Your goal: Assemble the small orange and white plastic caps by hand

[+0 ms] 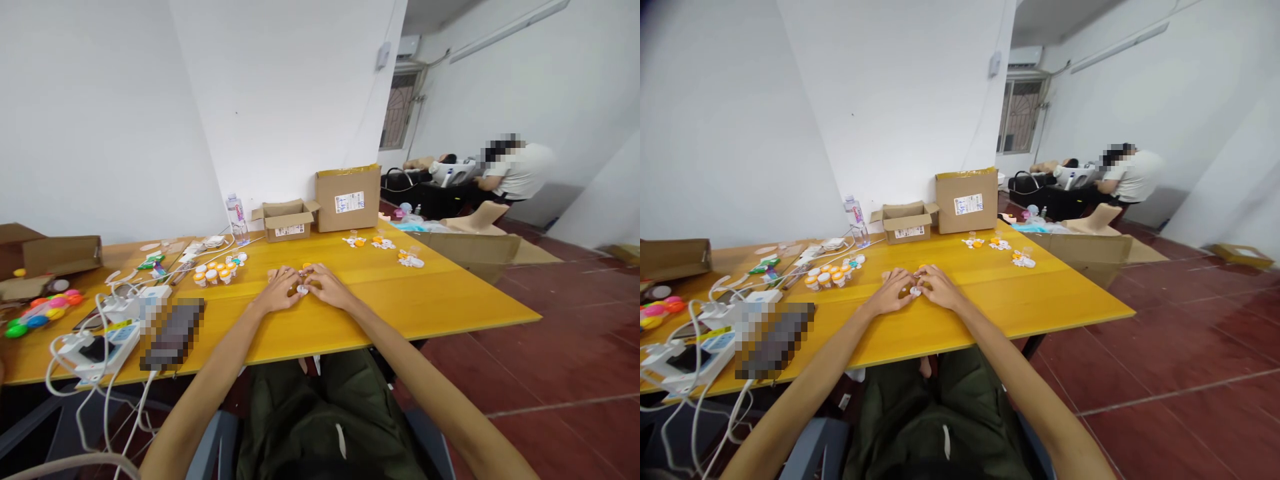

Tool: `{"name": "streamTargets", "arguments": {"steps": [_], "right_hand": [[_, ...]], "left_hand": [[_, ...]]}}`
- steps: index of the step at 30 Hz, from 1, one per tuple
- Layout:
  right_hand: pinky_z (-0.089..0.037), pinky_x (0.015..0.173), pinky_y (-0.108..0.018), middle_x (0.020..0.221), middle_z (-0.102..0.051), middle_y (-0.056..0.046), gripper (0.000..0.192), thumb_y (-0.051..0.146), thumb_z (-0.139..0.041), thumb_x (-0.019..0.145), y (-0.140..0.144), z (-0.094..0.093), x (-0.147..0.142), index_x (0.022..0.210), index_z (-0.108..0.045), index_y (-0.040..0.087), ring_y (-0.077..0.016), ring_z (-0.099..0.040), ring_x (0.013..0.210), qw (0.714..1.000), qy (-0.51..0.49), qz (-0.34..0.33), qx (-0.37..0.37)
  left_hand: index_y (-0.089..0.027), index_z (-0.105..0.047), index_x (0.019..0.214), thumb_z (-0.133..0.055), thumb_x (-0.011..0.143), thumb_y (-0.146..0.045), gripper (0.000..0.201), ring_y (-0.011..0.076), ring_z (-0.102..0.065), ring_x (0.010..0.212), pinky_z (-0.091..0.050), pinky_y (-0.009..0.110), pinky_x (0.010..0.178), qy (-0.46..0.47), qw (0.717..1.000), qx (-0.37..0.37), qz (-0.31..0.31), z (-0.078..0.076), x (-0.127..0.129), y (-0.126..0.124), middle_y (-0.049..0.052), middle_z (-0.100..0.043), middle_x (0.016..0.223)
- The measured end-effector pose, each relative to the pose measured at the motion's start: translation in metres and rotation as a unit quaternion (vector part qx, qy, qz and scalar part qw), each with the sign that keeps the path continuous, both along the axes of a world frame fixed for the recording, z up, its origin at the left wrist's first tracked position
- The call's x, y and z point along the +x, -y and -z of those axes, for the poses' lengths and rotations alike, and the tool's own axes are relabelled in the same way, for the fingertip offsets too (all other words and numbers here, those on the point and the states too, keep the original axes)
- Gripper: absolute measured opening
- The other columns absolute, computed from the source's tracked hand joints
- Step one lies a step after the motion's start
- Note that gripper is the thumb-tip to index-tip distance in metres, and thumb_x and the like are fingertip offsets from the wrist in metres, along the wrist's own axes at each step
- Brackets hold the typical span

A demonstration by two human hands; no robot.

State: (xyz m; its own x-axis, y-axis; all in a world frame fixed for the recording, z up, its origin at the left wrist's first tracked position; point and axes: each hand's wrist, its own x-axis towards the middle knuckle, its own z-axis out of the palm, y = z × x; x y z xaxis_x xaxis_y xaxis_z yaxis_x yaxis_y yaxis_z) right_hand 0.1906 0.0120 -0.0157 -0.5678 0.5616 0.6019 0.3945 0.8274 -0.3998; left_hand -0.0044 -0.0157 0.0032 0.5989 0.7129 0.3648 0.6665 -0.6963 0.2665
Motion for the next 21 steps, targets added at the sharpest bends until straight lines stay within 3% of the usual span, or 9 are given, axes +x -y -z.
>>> {"name": "streamTargets", "arguments": {"steps": [11, 21], "right_hand": [[-0.045, 0.094, -0.045, 0.105, -0.065, -0.006, 0.011, 0.016, -0.056, 0.084, 0.001, -0.001, 0.001, 0.079, -0.062, 0.024, -0.0232, -0.059, 0.107, 0.999, -0.029, 0.001, -0.018], [-0.042, 0.098, -0.046, 0.111, -0.064, -0.006, 0.018, 0.016, -0.063, 0.078, 0.001, 0.0, 0.002, 0.094, -0.062, 0.024, -0.0244, -0.058, 0.109, 0.999, 0.005, 0.011, -0.033]], "left_hand": [[-0.024, -0.057, 0.106, -0.053, 0.086, -0.032, 0.022, 0.0256, -0.045, 0.105, -0.037, 0.042, 0.093, -0.014, 1.0, 0.002, 0.003, -0.005, -0.003, 0.003, 0.006, -0.058, 0.108], [-0.022, -0.064, 0.085, -0.052, 0.085, -0.021, 0.012, 0.0263, -0.046, 0.108, -0.037, 0.045, 0.093, -0.067, 0.994, 0.069, -0.052, -0.011, -0.016, 0.003, 0.007, -0.06, 0.105]]}}
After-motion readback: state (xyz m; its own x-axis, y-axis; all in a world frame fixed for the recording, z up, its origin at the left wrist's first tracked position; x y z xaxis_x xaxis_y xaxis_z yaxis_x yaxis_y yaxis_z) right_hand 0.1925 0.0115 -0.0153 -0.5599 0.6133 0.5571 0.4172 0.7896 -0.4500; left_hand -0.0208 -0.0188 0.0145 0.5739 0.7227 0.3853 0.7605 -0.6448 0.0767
